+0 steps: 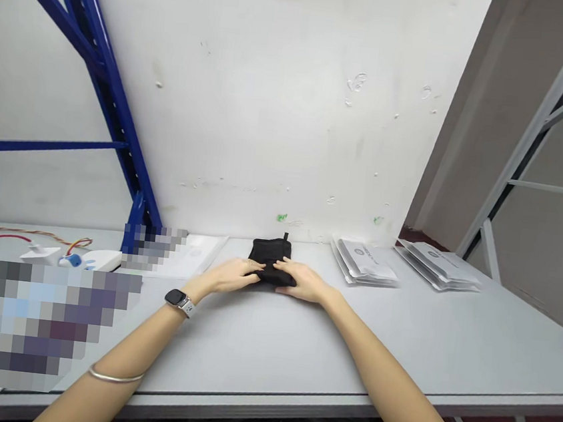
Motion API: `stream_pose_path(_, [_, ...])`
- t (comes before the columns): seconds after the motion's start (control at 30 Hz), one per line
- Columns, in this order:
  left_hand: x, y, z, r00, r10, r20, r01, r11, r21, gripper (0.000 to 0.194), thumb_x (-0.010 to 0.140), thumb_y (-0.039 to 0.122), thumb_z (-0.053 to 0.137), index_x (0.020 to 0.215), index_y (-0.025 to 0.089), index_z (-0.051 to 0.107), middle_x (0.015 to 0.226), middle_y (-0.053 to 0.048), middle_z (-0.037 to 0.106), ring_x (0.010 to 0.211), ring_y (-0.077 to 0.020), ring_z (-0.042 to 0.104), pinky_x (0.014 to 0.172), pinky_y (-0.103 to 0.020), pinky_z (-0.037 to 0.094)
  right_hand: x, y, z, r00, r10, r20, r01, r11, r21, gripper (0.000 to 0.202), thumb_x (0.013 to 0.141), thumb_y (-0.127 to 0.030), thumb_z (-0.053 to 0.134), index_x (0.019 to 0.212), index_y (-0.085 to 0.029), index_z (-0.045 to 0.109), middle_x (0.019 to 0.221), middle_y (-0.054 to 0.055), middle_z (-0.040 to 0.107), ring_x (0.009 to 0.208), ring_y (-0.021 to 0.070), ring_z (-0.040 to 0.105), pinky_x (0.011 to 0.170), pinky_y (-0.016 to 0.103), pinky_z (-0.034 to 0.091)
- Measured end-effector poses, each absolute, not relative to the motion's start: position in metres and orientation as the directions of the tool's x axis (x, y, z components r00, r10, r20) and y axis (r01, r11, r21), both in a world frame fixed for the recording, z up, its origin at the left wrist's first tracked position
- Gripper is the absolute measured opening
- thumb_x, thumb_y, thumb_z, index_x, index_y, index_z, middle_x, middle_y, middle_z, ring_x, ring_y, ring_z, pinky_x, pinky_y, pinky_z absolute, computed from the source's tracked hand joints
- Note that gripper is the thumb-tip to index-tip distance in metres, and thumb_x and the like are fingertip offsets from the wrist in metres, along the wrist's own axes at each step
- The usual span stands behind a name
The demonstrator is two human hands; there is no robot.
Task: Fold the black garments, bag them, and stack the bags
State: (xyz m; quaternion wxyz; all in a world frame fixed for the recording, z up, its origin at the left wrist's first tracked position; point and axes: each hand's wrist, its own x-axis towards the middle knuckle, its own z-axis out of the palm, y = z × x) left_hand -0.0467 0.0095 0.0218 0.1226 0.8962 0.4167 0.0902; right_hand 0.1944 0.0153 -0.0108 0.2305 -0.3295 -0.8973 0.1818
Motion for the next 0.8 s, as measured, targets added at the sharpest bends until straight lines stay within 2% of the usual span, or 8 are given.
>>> stream_pose_path(0.07, [-0.051,0.008,0.029,0.648,0.761,0.029,0.698,-0.609,0.378,0.038,0.088,0.038,0.045,0.120,0.026,0.062,0.126,-0.002,0.062,0.113,-0.0251,0.057,0.096,-0.034,0.042,0.194,0.013,-0.007,-0.669,0.677,0.307,0.466,0.703,-0.537,0.045,0.087,-0.039,0.054,0.130,-0.026,0.054,0.134,0.005,0.056,0.126,0.0257,0.047,0.105,0.041,0.036])
stream_pose_path(0.13, [-0.056,0.006,0.037,0.655,0.756,0.015,0.663,-0.583,0.470,0.045,0.081,0.045,0.057,0.121,0.027,0.061,0.124,-0.002,0.063,0.110,-0.0264,0.058,0.092,-0.033,0.044,0.195,0.011,-0.002,-0.645,0.714,0.272,0.475,0.653,-0.590,0.034,0.090,-0.038,0.047,0.118,-0.027,0.062,0.114,0.002,0.067,0.105,0.0248,0.060,0.092,0.040,0.045])
stream_pose_path(0.2, [-0.061,0.005,0.043,0.643,0.765,0.019,0.623,-0.538,0.568,0.055,0.073,0.048,0.066,0.123,0.025,0.059,0.125,-0.002,0.062,0.112,-0.0277,0.057,0.092,-0.033,0.044,0.198,0.009,0.005,-0.599,0.775,0.202,0.525,0.571,-0.631,0.033,0.090,-0.043,0.046,0.104,-0.024,0.068,0.091,0.001,0.071,0.082,0.0231,0.063,0.079,0.039,0.049])
stream_pose_path(0.27, [-0.063,0.003,0.047,0.634,0.773,0.018,0.562,-0.478,0.675,0.055,0.074,0.049,0.065,0.122,0.023,0.060,0.125,-0.003,0.062,0.113,-0.0280,0.056,0.093,-0.035,0.044,0.202,0.008,0.012,-0.555,0.817,0.156,0.535,0.494,-0.686,0.036,0.087,-0.049,0.048,0.095,-0.021,0.070,0.080,0.001,0.069,0.076,0.0224,0.061,0.074,0.039,0.049])
stream_pose_path(0.43, [-0.052,0.002,0.040,0.522,0.850,0.065,0.436,-0.332,0.836,0.045,0.085,0.053,0.051,0.114,0.021,0.063,0.122,-0.004,0.063,0.114,-0.0256,0.054,0.096,-0.037,0.043,0.208,0.006,0.020,-0.528,0.842,0.112,0.327,0.323,-0.888,0.039,0.083,-0.051,0.057,0.109,-0.025,0.066,0.108,0.004,0.067,0.097,0.0228,0.059,0.086,0.039,0.047])
stream_pose_path(0.6, [-0.038,0.009,0.019,0.248,0.968,0.047,0.503,-0.170,0.848,0.049,0.084,0.056,0.050,0.116,0.019,0.054,0.116,-0.009,0.064,0.106,-0.0248,0.059,0.088,-0.036,0.048,0.202,0.013,0.006,-0.332,0.942,0.046,0.261,0.139,-0.955,0.046,0.075,-0.049,0.065,0.112,-0.022,0.058,0.089,0.004,0.067,0.082,0.0203,0.062,0.072,0.036,0.050])
stream_pose_path(0.7, [-0.038,0.012,0.016,0.178,0.984,0.012,0.474,-0.096,0.875,0.052,0.083,0.048,0.056,0.126,0.022,0.041,0.106,-0.007,0.066,0.096,-0.0223,0.064,0.080,-0.034,0.051,0.194,0.017,-0.003,-0.253,0.963,0.090,0.210,0.145,-0.967,0.046,0.075,-0.048,0.065,0.112,-0.023,0.055,0.093,0.004,0.067,0.086,0.0213,0.063,0.074,0.035,0.050])
stream_pose_path(0.8, [-0.041,0.013,0.016,0.195,0.979,0.061,0.381,-0.133,0.915,0.049,0.083,0.038,0.057,0.126,0.024,0.037,0.102,-0.005,0.067,0.093,-0.0208,0.065,0.078,-0.033,0.052,0.187,0.020,-0.006,-0.229,0.949,0.216,0.157,0.255,-0.954,0.038,0.078,-0.046,0.061,0.107,-0.023,0.057,0.110,0.007,0.064,0.101,0.0226,0.060,0.083,0.035,0.049])
